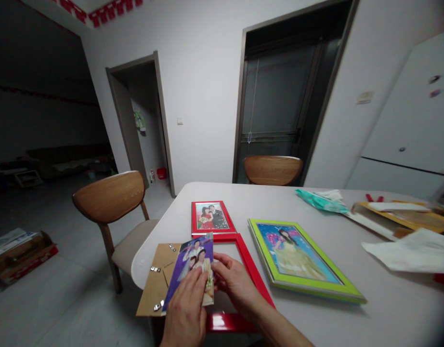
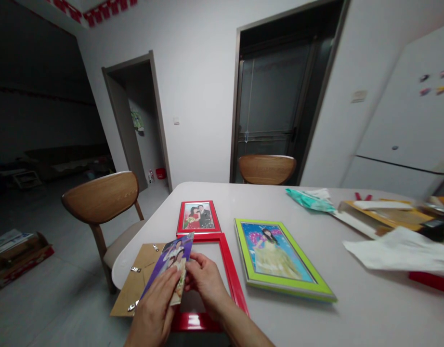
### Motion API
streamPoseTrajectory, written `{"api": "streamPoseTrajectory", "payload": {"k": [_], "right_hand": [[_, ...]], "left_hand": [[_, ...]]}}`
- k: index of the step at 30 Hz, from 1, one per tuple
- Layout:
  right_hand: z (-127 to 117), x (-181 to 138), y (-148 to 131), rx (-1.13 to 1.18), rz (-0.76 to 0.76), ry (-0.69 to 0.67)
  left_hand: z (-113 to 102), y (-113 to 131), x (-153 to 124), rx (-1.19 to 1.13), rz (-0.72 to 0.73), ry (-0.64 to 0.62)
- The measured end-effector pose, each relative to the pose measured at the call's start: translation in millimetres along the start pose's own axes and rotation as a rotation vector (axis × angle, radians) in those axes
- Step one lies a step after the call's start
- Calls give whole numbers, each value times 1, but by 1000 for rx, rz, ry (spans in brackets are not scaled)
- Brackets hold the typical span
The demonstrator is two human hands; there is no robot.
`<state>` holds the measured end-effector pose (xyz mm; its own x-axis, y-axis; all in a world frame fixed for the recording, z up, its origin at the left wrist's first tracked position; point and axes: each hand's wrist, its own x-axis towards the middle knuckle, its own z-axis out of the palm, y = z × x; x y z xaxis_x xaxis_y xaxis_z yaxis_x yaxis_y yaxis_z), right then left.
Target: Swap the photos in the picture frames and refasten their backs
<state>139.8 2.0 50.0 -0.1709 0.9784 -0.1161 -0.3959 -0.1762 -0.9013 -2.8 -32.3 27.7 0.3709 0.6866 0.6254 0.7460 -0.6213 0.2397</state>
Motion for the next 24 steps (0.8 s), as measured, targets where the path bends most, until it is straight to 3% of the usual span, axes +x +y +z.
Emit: {"api": "streamPoseTrajectory", "payload": {"k": [3, 7, 10, 13, 16, 19, 24], "right_hand": [[2, -2, -3, 38, 16, 16], [-1, -4, 4, 43, 106, 13], [-4, -2, 6, 105, 37, 6], [-14, 2, -8, 90, -123, 99], [-35, 5, -29, -95, -135, 191], [-59, 9, -42, -314, -91, 228], [-76, 18, -31, -562, -102, 208]], "left_hand": [[-7, -1, 10, -219, -123, 120], [-18, 12, 27, -652, -556, 340], [-15, 29, 35, -1087, -807, 355], [-6, 34, 34, -1272, -842, 308], [2, 23, 28, -1161, -770, 217], [5, 11, 21, -854, -670, 45], [4, 12, 16, -409, -506, -199]]}}
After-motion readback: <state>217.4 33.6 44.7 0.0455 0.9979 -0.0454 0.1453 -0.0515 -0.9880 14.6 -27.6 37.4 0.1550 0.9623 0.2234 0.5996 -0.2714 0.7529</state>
